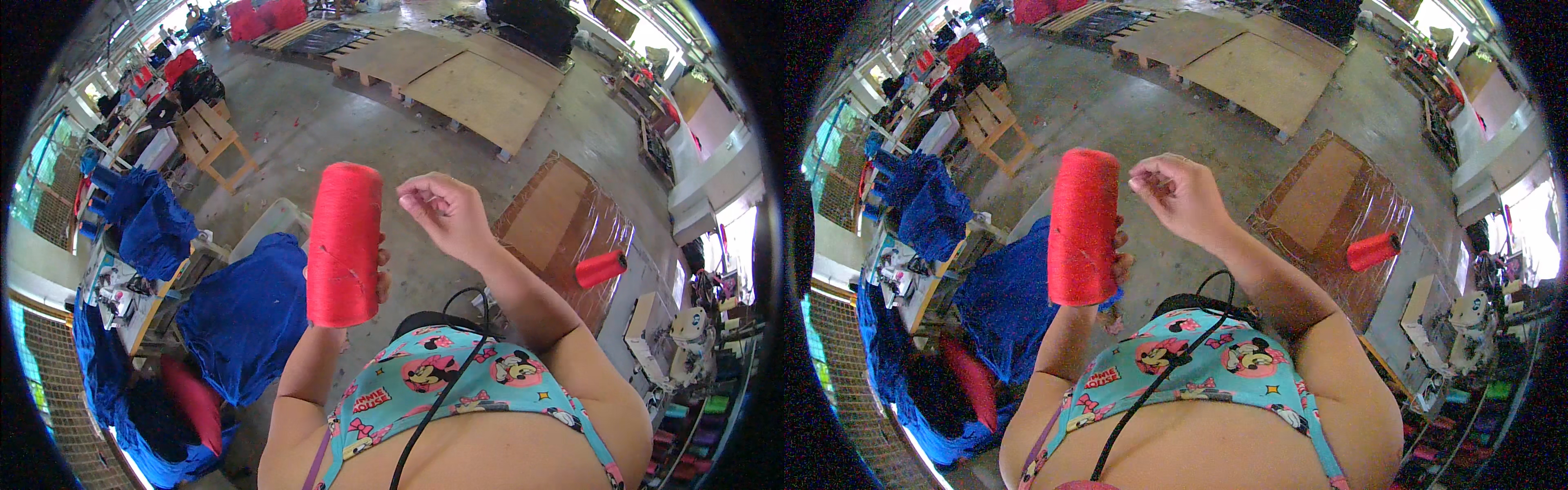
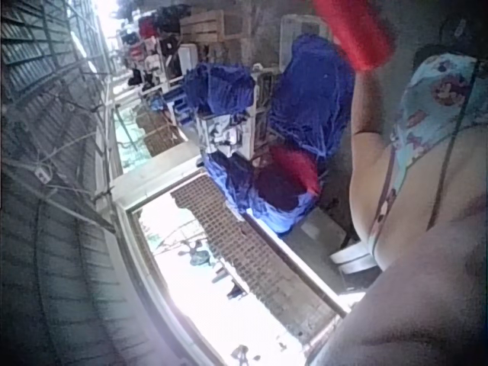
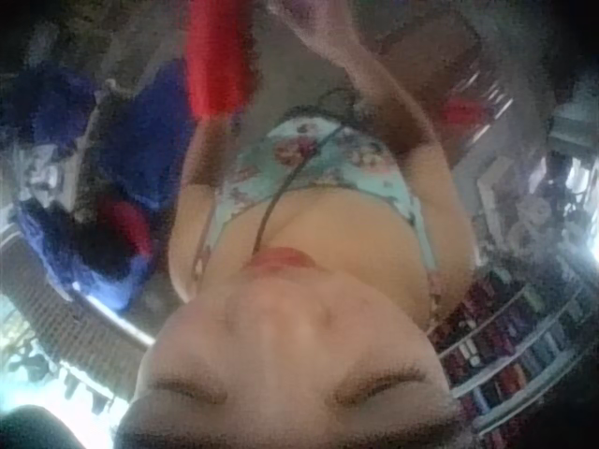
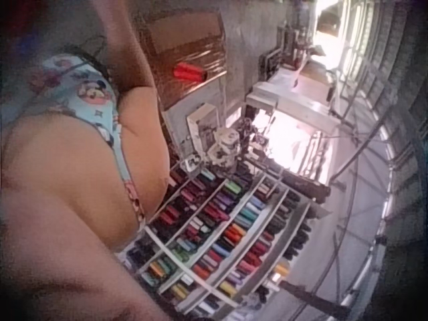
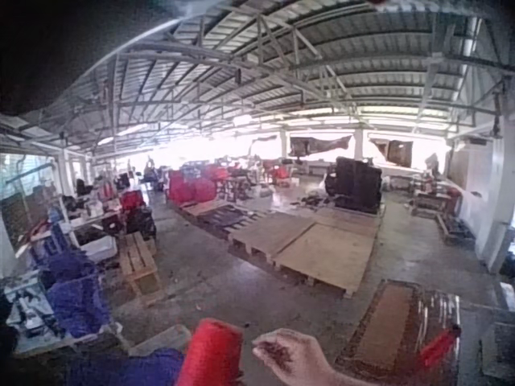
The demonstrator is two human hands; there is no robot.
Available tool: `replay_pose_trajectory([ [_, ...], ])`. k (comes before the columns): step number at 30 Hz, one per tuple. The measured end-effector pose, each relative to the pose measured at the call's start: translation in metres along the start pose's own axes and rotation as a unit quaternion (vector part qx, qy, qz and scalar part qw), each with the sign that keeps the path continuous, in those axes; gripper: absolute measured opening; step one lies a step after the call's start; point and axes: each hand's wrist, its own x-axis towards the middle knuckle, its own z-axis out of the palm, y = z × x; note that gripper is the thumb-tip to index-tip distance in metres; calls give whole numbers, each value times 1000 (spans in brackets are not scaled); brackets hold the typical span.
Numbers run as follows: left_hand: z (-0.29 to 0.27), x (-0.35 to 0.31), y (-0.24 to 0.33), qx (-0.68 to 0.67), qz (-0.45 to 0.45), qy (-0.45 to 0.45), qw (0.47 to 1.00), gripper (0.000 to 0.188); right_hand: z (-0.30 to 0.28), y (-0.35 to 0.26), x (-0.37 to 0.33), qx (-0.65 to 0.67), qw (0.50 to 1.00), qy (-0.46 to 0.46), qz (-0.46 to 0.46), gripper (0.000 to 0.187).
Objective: The person holds a red thread spool in their hands, rotating it and pulling the thread end. They place the spool on a table and pick up another red spool, repeating the handling and pulling actions. The person continues to manipulate the spools, occasionally placing them on the table.
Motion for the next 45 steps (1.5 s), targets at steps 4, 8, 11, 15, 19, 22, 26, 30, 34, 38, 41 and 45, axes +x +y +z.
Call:
replay_pose_trajectory([
  [4, 36, 4, -15, 87, 70, 158, 981, 72, 19, -10, -2, 6, 998, 58, -20, 17],
  [8, 38, 9, -18, 72, 64, 122, 988, 72, 25, -3, -5, -51, 994, 87, -37, 15],
  [11, 33, 4, -23, 88, 86, 125, 985, 63, 20, 1, -6, -136, 984, 81, -82, 17],
  [15, 11, 9, -10, -21, 22, -100, 995, 86, 7, 28, -9, -315, 943, 35, -99, 20],
  [19, 15, 15, -12, -5, 51, -147, 988, 78, -16, 64, -16, -448, 893, -45, -9, 22],
  [22, 23, 20, -7, 39, 79, -159, 983, 92, -18, 44, -11, -291, 954, -63, 37, 19],
  [26, 21, 15, -1, 106, 115, -53, 986, 99, -7, -10, -8, 8, 997, -70, 36, 12],
  [30, -5, 14, 3, 202, 178, 49, 962, 87, 4, -31, -9, 0, 998, -46, -39, 12],
  [34, -2, 16, 2, 272, 191, 73, 940, 82, 12, -33, -9, -79, 994, -12, -71, 14],
  [38, 0, 14, 2, 319, 188, 92, 924, 78, 15, -26, -10, -178, 974, 21, -139, 14],
  [41, 0, 17, 1, 343, 219, 112, 906, 77, 17, -21, -9, -267, 945, 32, -185, 11],
  [45, 0, 13, 3, 327, 216, 128, 911, 78, 14, -8, -2, -384, 900, 8, -206, 18],
])
